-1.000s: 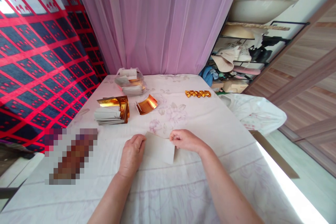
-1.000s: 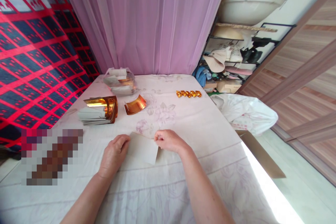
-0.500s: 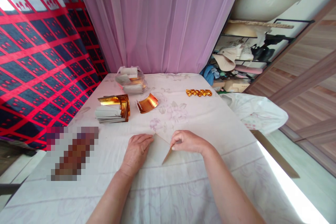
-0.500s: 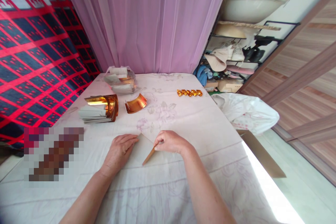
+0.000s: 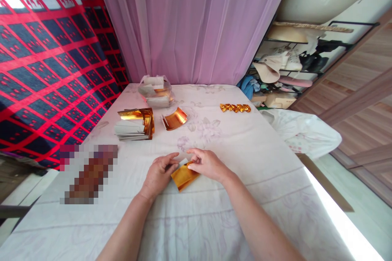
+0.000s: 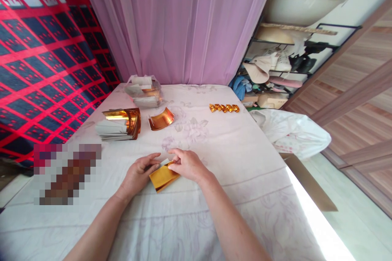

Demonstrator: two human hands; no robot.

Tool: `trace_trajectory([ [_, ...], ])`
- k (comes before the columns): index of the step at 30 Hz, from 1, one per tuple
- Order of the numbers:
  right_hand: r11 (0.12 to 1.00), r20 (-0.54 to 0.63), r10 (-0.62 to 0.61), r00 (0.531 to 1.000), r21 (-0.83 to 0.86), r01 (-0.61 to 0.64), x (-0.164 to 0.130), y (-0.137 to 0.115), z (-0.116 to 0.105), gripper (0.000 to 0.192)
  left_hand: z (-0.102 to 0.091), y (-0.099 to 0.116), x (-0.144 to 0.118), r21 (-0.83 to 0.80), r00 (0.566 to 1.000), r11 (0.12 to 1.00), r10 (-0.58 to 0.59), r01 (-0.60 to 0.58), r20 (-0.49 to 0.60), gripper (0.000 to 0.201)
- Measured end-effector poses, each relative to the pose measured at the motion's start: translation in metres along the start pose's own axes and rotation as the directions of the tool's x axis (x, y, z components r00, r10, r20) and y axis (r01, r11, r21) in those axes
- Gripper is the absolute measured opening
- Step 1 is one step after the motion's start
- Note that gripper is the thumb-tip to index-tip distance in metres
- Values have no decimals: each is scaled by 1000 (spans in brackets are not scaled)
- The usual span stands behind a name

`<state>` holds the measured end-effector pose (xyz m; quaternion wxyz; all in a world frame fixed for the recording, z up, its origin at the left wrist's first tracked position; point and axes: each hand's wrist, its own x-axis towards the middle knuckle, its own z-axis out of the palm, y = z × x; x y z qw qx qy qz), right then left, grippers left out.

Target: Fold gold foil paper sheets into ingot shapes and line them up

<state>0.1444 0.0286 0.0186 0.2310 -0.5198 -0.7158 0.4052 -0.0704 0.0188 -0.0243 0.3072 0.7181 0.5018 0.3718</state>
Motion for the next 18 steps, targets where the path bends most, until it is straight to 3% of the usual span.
trace_trajectory([
  [9, 998, -5, -41, 999, -49, 40, 1, 2, 4, 17, -2, 8, -3, -289, 980, 945, -110, 156, 168, 39],
  [18, 996, -35, -46, 998, -72, 43, 1, -3, 5, 4, -15, 19, -2, -114, 986, 992, -36, 55, 162, 40],
])
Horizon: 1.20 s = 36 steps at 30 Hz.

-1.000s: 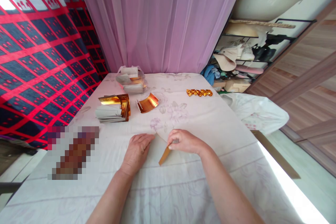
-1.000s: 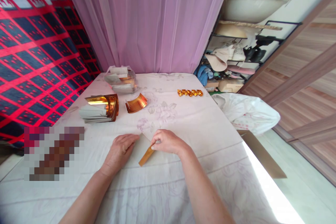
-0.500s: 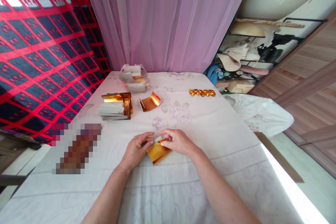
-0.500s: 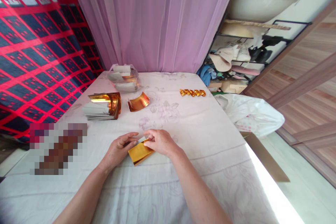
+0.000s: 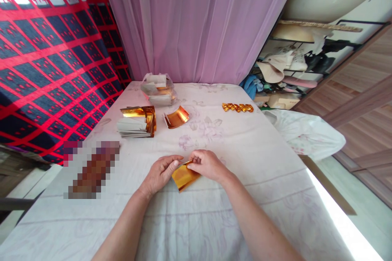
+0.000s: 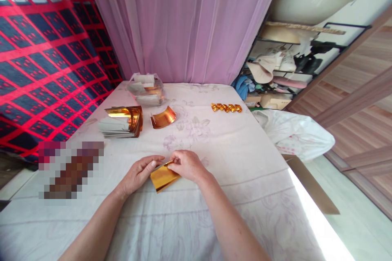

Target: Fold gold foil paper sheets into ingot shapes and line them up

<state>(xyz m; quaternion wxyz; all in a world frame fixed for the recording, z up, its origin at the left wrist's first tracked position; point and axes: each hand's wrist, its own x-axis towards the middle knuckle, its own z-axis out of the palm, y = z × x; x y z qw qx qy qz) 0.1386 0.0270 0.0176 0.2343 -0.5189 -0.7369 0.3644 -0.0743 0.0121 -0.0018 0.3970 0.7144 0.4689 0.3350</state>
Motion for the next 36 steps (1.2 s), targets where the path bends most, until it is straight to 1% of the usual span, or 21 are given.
trace_trajectory([
  [2, 1000, -29, -13, 999, -11, 13, 0, -1, -1, 5, 0, 1, -1, 40, 1000, 999, 16, -17, 15, 42],
  [5, 998, -100, -51, 994, -38, 48, 1, -2, -3, 8, 5, 1, -1, 122, 1000, 992, 22, -20, -14, 40],
  [6, 998, -121, -52, 991, -33, 48, 0, -2, -4, 8, 8, 1, 0, 144, 999, 989, 21, -17, -29, 38],
  [8, 1000, -134, -12, 991, 26, 16, -1, 0, -4, 6, 12, 1, 1, 161, 998, 987, 18, -8, -62, 29],
  [10, 991, -112, 54, 992, 131, -39, -3, 4, -3, 6, 15, 1, 2, 147, 996, 989, 13, 1, -94, 21],
  [13, 963, -84, 119, 989, 252, -95, -10, 11, 1, 10, 17, 1, 2, 118, 992, 993, 4, 11, -130, 18],
  [18, 925, -56, 135, 989, 364, -105, -24, 25, 6, 25, 21, 3, 0, 77, 992, 997, 7, 3, -128, 21],
  [23, 871, -46, 148, 988, 480, -108, -30, 31, 8, 26, 26, 5, -4, 33, 991, 999, 16, -12, -134, 19],
  [26, 831, -21, 151, 988, 545, -115, -30, 32, 7, 27, 26, 5, -5, 16, 993, 1000, 1, 0, -116, 18],
  [29, 805, 30, 135, 990, 580, -128, -29, 33, 3, 30, 26, 6, -5, -4, 994, 1000, -19, 18, -104, 19],
  [32, 800, 70, 123, 990, 583, -140, -29, 32, 0, 29, 25, 7, -5, -3, 994, 999, -38, 38, -106, 19],
  [36, 828, 59, 135, 989, 541, -146, -29, 31, -1, 27, 26, 5, -5, 1, 991, 999, -44, 44, -128, 20],
])
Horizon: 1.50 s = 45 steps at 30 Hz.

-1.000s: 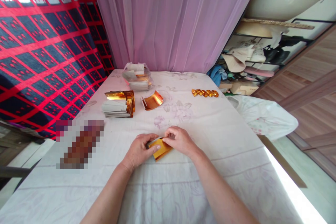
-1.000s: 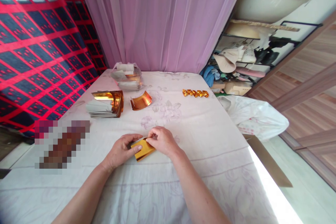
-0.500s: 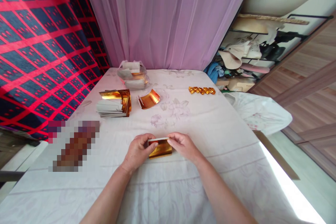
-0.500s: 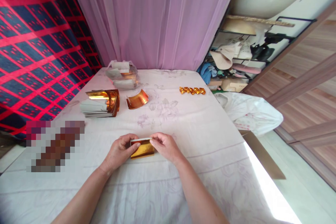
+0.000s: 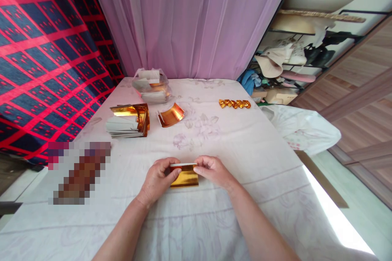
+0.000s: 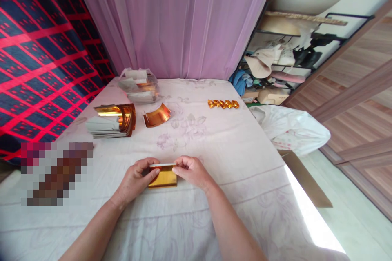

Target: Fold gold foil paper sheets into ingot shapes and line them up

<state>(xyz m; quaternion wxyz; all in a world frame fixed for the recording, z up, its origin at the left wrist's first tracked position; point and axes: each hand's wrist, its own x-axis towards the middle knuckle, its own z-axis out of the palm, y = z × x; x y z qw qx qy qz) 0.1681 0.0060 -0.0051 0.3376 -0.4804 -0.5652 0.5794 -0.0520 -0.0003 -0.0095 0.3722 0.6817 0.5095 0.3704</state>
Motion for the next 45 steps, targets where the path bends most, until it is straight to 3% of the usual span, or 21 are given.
trace_trajectory([
  [4, 999, -29, -13, 1000, -30, 12, 0, 3, 1, 27, 0, -4, -1, 8, 999, 1000, -21, 21, -31, 24],
  [12, 999, -41, -18, 999, -46, 16, 0, 7, 0, 21, -3, 2, 1, 10, 1000, 1000, -21, 21, 16, 22],
  [20, 998, -54, -9, 999, -63, 6, -1, 4, 0, 23, -2, 4, 1, -124, 994, 987, -95, 100, 48, 24],
  [45, 992, -44, -34, 998, -126, 28, -2, 3, -1, 28, -1, -1, 1, -140, 995, 985, -94, 99, 44, 28],
])
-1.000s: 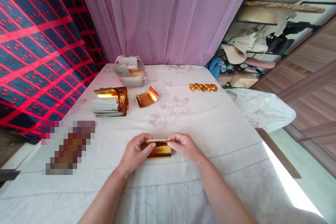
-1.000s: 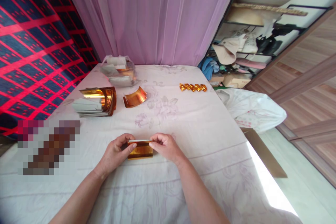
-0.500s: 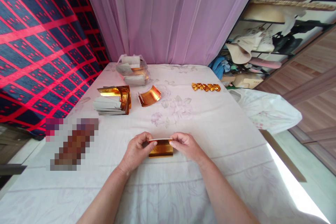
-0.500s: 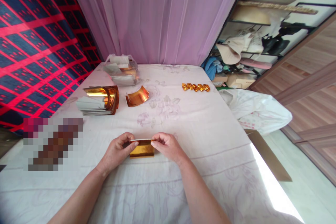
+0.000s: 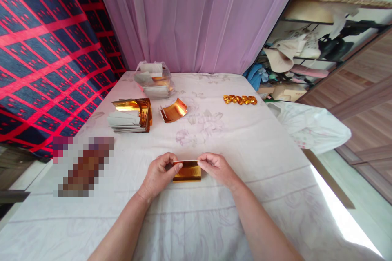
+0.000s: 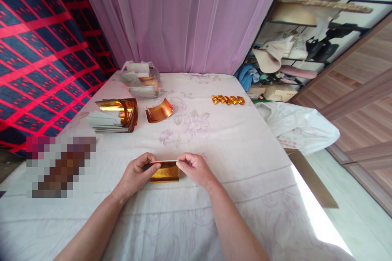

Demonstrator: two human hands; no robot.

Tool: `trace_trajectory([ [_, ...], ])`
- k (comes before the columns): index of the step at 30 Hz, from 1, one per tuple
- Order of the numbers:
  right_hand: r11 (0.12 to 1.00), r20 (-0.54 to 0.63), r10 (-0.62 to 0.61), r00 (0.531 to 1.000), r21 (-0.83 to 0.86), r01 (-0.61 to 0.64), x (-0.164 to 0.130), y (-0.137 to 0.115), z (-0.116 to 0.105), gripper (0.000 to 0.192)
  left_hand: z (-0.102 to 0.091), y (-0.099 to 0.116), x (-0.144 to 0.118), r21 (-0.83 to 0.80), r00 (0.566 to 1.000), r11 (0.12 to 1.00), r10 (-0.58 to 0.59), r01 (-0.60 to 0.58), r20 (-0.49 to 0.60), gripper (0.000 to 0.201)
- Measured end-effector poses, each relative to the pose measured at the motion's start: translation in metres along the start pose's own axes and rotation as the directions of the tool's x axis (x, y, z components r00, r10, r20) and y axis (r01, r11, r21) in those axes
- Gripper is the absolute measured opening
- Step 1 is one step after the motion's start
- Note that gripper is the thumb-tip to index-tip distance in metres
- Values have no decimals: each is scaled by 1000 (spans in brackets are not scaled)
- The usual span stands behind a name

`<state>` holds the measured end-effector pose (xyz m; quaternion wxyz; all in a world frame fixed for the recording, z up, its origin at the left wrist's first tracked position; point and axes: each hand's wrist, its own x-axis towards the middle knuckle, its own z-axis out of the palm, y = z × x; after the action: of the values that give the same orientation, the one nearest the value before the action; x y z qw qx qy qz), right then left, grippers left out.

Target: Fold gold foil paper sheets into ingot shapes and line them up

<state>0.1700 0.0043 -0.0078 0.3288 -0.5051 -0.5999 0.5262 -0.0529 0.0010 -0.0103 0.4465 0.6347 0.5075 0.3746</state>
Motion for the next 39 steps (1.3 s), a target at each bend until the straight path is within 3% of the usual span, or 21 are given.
trace_trajectory([
  [29, 999, -5, -10, 1000, 44, 10, 0, 0, 1, 27, 1, 0, 0, -26, 999, 999, 34, -33, 11, 26],
  [39, 998, -25, -21, 999, 50, 23, -1, -2, 0, 27, -4, 5, 0, 53, 997, 996, 78, -79, 6, 25],
])
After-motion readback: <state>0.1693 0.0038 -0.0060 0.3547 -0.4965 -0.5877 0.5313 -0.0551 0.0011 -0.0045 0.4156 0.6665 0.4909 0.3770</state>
